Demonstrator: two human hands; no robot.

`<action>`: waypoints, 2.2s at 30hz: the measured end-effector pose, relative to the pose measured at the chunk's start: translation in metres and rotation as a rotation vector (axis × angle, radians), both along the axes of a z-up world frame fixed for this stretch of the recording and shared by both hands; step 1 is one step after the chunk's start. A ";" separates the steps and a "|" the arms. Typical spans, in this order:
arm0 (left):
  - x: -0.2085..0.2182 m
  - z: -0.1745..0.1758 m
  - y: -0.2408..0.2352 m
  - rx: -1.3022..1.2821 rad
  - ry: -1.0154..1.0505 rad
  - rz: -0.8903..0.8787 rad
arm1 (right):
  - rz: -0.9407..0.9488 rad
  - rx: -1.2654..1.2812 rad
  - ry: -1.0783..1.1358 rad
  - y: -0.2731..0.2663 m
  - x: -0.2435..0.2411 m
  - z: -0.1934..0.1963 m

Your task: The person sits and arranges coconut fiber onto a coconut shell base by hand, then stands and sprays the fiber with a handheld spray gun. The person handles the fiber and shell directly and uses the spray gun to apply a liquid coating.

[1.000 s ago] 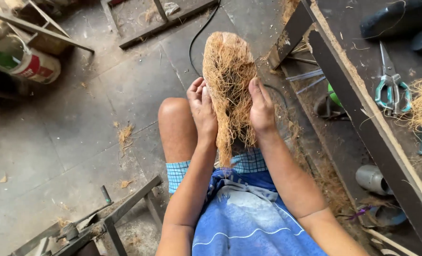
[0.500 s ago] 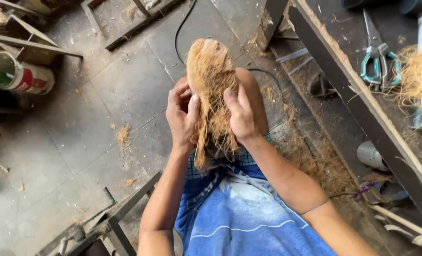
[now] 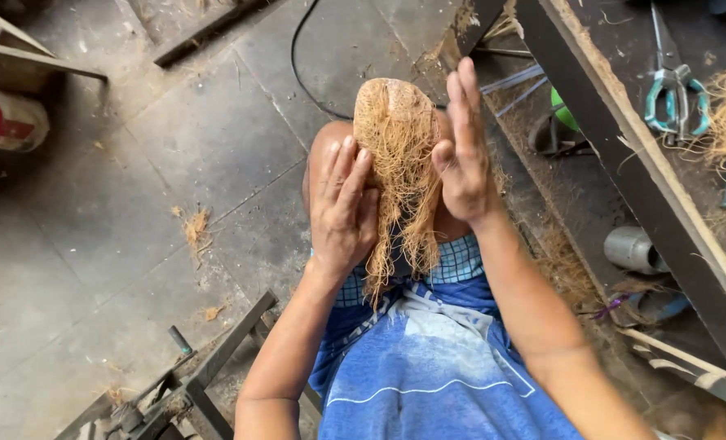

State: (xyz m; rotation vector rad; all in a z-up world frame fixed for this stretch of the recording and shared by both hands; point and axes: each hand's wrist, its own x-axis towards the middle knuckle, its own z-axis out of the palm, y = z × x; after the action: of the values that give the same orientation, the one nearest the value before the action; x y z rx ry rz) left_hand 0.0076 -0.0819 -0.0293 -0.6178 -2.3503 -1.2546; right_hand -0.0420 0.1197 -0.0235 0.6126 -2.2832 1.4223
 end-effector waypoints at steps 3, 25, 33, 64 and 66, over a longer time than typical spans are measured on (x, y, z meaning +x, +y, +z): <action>0.003 -0.001 -0.004 -0.021 0.072 -0.060 | 0.223 -0.015 -0.089 -0.010 -0.002 0.023; -0.027 0.014 -0.017 -0.247 0.062 -0.233 | 0.235 -0.505 -0.177 -0.019 0.011 0.015; -0.028 0.003 -0.008 -0.218 0.113 -0.202 | -0.191 0.169 -0.144 -0.036 0.033 -0.006; -0.038 0.092 0.334 -0.356 0.129 -0.661 | -1.051 0.495 0.126 0.295 0.100 0.063; -0.052 0.048 0.377 -0.446 0.437 -0.564 | -0.916 0.482 0.284 0.290 0.112 0.070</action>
State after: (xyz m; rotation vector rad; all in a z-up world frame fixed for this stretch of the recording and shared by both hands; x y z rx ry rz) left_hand -0.0446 0.2946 0.0184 -1.6042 -2.1394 -0.6638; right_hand 0.0699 0.4099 0.0469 -0.1362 -2.1909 0.3372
